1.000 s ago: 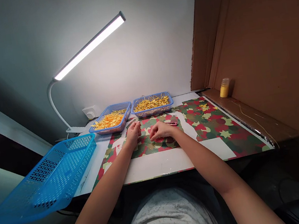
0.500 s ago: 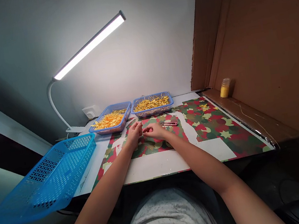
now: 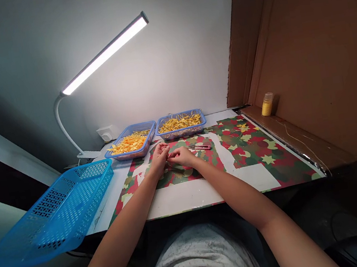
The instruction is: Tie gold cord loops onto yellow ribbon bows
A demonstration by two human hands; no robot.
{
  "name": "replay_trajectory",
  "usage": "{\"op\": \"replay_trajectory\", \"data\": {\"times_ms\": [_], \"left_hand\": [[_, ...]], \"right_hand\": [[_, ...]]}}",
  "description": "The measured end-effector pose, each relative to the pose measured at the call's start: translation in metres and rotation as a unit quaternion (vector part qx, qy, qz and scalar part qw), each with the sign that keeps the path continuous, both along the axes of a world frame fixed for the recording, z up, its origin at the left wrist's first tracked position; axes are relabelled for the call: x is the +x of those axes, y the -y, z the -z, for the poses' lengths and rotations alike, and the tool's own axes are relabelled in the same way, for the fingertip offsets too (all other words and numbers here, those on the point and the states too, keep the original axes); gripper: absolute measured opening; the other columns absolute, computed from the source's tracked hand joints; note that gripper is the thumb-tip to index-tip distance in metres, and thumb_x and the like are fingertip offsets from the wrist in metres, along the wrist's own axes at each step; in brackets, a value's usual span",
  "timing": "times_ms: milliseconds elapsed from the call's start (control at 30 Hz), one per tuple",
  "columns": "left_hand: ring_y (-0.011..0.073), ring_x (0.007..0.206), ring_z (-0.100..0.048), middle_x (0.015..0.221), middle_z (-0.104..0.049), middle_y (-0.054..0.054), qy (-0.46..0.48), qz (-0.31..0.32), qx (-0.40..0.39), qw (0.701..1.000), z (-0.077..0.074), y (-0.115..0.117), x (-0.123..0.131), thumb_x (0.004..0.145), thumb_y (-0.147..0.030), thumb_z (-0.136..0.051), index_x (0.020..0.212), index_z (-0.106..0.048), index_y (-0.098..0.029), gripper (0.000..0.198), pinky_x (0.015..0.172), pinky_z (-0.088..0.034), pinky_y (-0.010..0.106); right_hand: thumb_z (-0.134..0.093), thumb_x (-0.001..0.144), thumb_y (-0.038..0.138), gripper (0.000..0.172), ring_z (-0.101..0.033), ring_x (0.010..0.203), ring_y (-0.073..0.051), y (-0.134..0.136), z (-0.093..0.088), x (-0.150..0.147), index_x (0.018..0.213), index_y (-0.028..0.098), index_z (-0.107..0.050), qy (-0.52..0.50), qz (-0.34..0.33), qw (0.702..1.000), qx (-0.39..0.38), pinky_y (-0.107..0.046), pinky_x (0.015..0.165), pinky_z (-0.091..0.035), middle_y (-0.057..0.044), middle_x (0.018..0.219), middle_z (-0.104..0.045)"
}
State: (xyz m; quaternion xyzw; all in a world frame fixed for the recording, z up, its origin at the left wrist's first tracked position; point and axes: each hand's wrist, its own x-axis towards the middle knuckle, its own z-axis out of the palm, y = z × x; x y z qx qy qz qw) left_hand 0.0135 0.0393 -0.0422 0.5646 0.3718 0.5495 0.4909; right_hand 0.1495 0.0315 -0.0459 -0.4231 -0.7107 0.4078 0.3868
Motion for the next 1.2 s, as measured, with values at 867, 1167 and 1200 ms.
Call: {"op": "replay_trajectory", "data": {"times_ms": [867, 1167, 1200], "left_hand": [[0.0066, 0.048, -0.029, 0.059, -0.037, -0.009, -0.013, -0.086, 0.023, 0.996, 0.009, -0.013, -0.008, 0.076, -0.026, -0.064, 0.076, -0.04, -0.021, 0.025, 0.049, -0.022, 0.019], [0.0128, 0.07, -0.049, 0.078, -0.051, -0.001, -0.043, -0.109, 0.043, 0.992, 0.006, -0.013, -0.007, 0.08, -0.024, -0.058, 0.082, -0.053, -0.021, 0.007, 0.064, -0.039, 0.022], [0.0144, 0.077, -0.051, 0.082, -0.053, 0.0, -0.047, -0.115, 0.052, 0.991, 0.005, -0.013, -0.007, 0.079, -0.023, -0.06, 0.079, -0.055, -0.02, 0.006, 0.069, -0.041, 0.024]], "right_hand": [[-0.071, 0.06, 0.032, 0.016, -0.049, 0.061, -0.013, 0.011, -0.012, 0.013, 0.057, 0.017, -0.068, -0.024, -0.062, 0.994, -0.081, -0.026, 0.061, -0.038, 0.001, 0.061, -0.062], [-0.071, 0.059, 0.039, 0.022, -0.048, 0.062, -0.013, 0.008, -0.013, 0.016, 0.064, 0.018, -0.069, -0.136, 0.018, 0.982, -0.132, -0.026, 0.055, -0.034, 0.0, 0.065, -0.062], [-0.071, 0.06, 0.041, 0.024, -0.047, 0.062, -0.013, 0.006, -0.013, 0.017, 0.066, 0.018, -0.068, -0.157, 0.035, 0.978, -0.135, -0.026, 0.055, -0.034, -0.001, 0.068, -0.063]]}}
